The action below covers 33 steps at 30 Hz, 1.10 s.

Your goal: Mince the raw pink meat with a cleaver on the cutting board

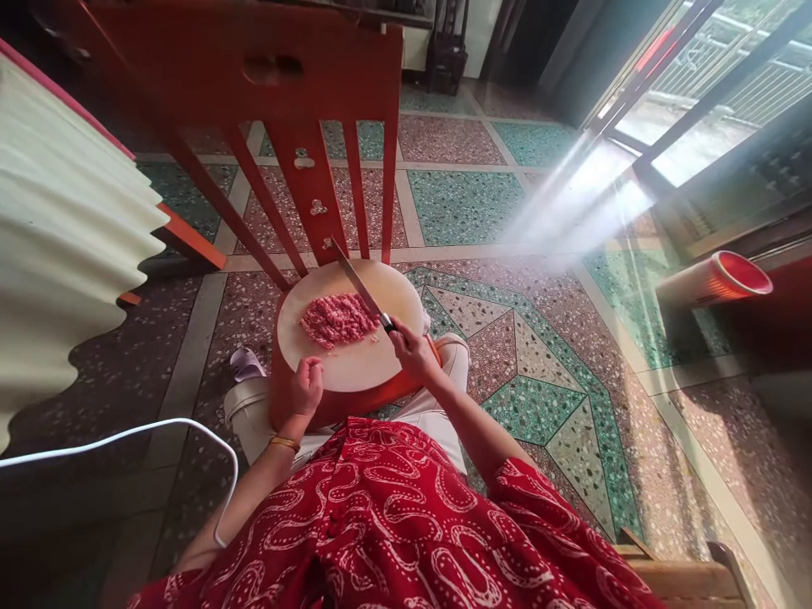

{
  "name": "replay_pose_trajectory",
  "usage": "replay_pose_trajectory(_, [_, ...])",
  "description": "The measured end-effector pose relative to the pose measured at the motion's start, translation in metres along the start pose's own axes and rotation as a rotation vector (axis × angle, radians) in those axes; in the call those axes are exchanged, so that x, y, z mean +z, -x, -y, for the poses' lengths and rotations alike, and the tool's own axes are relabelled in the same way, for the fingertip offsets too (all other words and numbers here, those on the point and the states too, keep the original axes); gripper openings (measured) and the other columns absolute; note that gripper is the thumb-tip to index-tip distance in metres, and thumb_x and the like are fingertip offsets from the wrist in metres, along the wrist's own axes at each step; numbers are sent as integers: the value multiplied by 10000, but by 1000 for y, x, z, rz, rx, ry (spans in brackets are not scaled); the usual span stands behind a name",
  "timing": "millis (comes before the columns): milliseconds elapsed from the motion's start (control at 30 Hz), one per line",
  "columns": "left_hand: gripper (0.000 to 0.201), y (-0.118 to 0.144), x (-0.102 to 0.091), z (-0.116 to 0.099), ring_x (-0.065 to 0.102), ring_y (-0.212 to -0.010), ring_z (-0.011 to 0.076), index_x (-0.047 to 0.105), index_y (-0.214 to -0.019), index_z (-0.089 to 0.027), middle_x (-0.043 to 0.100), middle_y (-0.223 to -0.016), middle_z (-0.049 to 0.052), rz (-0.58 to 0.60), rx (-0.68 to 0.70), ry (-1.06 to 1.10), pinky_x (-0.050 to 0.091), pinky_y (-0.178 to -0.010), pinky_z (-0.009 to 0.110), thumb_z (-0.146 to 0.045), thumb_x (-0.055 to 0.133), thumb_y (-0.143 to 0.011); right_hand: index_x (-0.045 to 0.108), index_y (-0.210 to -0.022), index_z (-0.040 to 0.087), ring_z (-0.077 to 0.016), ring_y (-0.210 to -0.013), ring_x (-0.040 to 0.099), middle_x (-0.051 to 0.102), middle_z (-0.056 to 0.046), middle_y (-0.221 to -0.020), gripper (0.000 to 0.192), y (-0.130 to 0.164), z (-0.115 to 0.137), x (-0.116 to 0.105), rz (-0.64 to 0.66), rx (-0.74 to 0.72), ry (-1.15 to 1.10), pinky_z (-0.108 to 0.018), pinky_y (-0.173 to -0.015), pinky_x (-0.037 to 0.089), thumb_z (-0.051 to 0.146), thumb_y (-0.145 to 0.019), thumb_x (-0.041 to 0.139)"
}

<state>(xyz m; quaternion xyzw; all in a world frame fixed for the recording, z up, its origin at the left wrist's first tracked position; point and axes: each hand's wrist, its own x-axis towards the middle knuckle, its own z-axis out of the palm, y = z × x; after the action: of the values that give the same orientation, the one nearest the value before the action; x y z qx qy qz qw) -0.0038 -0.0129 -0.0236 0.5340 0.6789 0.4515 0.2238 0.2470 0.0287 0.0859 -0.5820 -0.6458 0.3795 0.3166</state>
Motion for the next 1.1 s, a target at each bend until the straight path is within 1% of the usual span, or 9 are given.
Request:
replay_pose_trajectory(100, [148,0,1,0,577,-673,147,542,-857,-195,614,-745,27,-22,3,-6,462,-656,260,-251,410,-821,510,-1298,160,-139,-614,551,644,-37,-749,496,-2,-1,4,-62,-14,63,-238,-578,449,399,-888,364])
replay_pose_trajectory(233, [149,0,0,-2,583,-674,153,539,-844,-199,615,-742,30,-25,6,-1,462,-645,262,-268,409,-822,633,-1154,132,-157,-642,573,663,-64,-737,434,-3,-2,5,30,49,164,-256,-629,460,363,-869,402])
replay_pose_trajectory(300, [151,0,-1,-3,581,-661,151,539,-848,-199,613,-731,27,-8,-1,3,459,-629,256,-270,408,-825,611,-1193,128,-143,-609,562,640,-34,-678,456,-3,3,-1,29,29,126,-243,-624,459,374,-876,395])
replay_pose_trajectory(400, [147,-1,-2,-4,577,-649,145,539,-858,-199,615,-729,23,-6,-2,-4,455,-623,250,-254,408,-820,507,-1312,161,-137,-612,562,628,-11,-678,500,-3,11,-10,-78,-25,75,-230,-614,457,390,-892,365])
replay_pose_trajectory(467, [143,-1,-1,-3,580,-659,145,537,-855,-199,618,-741,26,-18,4,-7,455,-630,250,-252,410,-817,515,-1303,176,-147,-646,574,640,-24,-708,482,-3,8,-9,-114,-27,98,-237,-626,456,376,-895,354])
replay_pose_trajectory(633, [160,-1,1,1,580,-663,148,539,-852,-193,614,-737,30,-14,1,7,453,-630,253,-271,401,-826,639,-1145,147,-154,-648,565,657,-51,-734,419,-5,-3,-3,26,31,155,-246,-621,448,351,-875,392])
replay_pose_trajectory(833, [161,-1,0,-2,582,-680,146,543,-846,-188,617,-741,29,-25,-7,-22,453,-650,250,-257,401,-818,539,-1276,173,-136,-587,528,629,-21,-686,473,-3,6,-9,-115,-41,86,-233,-613,440,382,-893,355])
replay_pose_trajectory(1000, [176,-1,0,-2,582,-668,142,547,-868,-181,621,-744,28,-6,-7,-25,449,-633,245,-266,399,-826,642,-1135,131,-130,-566,508,613,-27,-647,432,-1,-5,-2,38,25,104,-236,-578,422,370,-872,395])
replay_pose_trajectory(1100, [167,-1,0,-1,580,-662,148,547,-858,-187,619,-735,31,-9,-8,-33,446,-623,248,-269,406,-825,589,-1212,132,-114,-521,472,583,-1,-604,468,-1,1,-4,8,-3,48,-220,-542,408,393,-889,375])
